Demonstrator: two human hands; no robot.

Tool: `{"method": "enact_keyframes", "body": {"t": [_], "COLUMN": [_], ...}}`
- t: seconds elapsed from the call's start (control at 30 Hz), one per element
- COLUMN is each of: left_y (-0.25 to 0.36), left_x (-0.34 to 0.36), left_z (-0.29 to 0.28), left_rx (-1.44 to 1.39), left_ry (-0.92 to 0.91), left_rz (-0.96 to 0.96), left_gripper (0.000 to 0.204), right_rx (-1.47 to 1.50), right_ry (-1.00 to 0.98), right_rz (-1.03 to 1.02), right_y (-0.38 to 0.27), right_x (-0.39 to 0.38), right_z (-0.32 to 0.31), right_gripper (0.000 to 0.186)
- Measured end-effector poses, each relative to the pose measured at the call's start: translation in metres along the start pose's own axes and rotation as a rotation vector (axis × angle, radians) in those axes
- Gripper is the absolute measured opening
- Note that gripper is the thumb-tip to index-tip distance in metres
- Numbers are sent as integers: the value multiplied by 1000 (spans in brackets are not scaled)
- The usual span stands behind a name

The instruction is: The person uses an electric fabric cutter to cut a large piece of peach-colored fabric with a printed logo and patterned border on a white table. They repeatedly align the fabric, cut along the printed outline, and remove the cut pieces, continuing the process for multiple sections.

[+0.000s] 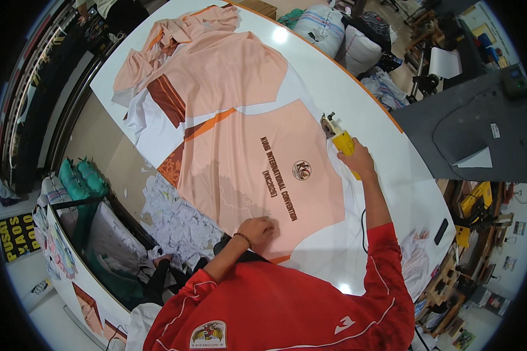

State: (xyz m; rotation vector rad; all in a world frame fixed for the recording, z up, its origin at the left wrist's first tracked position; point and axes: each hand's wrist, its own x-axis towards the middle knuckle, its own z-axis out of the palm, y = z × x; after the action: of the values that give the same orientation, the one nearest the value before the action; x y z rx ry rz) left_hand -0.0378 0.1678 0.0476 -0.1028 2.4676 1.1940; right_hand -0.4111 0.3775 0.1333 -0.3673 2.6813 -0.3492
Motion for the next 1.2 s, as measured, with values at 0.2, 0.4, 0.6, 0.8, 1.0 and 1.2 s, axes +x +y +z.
{"method": "enact_keyframes", "body": {"t": [0.2, 0.4, 0.6, 0.8, 1.0, 1.2], "left_y": [1, 2, 0, -5, -8, 21], "left_x": [-1, -1, -1, -2, -5, -11], "left_z": [-2, -1, -3, 3, 6, -11], "left_rx": [5, -2, -26, -5, 39, 113], "left_ry": [16, 15, -3, 20, 72, 175], "left_rz": [23, 17, 7, 17, 46, 13], "left_gripper": [21, 19, 19, 18, 18, 35], "right_rx": [-49, -49, -71, -72, -38, 183], "right_ry": [-5, -31, -50, -49, -22, 6], "right_rz": [-27, -47, -49, -80, -76, -50], "right_y": [-14, -31, -53, -75, -91, -33], "right_x": [27, 50, 76, 105, 109, 50], "right_z": [-2, -7, -7, -4, -7, -10], "right_gripper": [69, 68, 70, 72, 80, 62]}}
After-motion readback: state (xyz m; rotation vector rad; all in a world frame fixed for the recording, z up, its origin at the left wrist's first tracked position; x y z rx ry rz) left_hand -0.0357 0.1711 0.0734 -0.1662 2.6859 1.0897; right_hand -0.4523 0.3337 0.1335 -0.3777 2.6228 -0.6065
